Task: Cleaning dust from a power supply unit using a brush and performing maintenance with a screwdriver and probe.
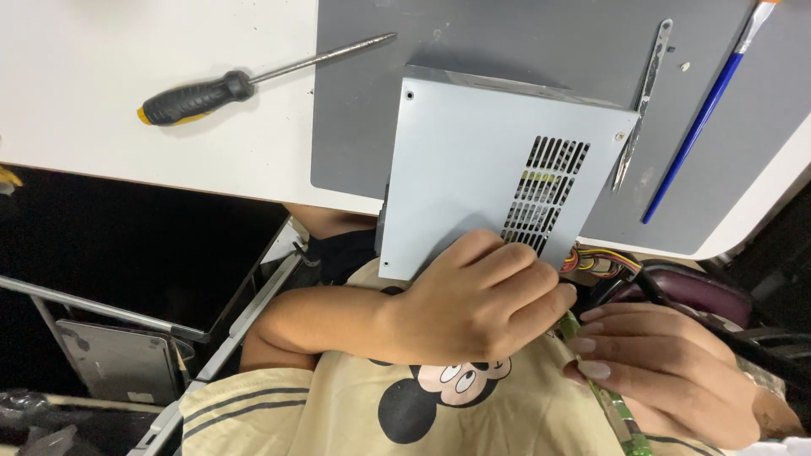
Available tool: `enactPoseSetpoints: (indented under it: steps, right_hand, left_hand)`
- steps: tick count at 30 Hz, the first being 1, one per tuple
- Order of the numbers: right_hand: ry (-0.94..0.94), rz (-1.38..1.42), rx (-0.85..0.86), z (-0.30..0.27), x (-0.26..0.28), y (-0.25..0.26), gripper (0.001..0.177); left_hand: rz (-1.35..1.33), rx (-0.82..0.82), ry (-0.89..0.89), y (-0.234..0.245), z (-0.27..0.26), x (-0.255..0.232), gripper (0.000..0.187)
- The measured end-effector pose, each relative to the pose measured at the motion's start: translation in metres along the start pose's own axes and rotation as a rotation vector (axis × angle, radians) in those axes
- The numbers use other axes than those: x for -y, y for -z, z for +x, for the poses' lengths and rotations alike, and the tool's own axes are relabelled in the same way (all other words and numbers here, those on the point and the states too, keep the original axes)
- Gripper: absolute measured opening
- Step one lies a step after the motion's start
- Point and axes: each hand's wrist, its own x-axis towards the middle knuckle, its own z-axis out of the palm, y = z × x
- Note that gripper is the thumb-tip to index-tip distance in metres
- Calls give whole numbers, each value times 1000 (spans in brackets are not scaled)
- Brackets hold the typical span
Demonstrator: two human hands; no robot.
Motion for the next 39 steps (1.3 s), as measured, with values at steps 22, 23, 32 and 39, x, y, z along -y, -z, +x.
enactPoseSetpoints:
  steps: [22, 23, 32, 39]
  right_hand:
    - [-43, 121, -122, 15, 13, -9, 22]
    - [-130, 130, -177, 16, 17, -12, 18]
    - [-199, 93, -146, -6, 9, -11, 31]
    - [-392, -3, -224, 23, 38, -7, 13]
  left_hand:
    - [56, 129, 23, 6, 3, 2, 20]
    - [59, 135, 29, 6, 3, 2, 19]
    - [23, 125, -4, 2, 0, 2, 16]
    - [5, 102, -24, 0, -2, 1, 19]
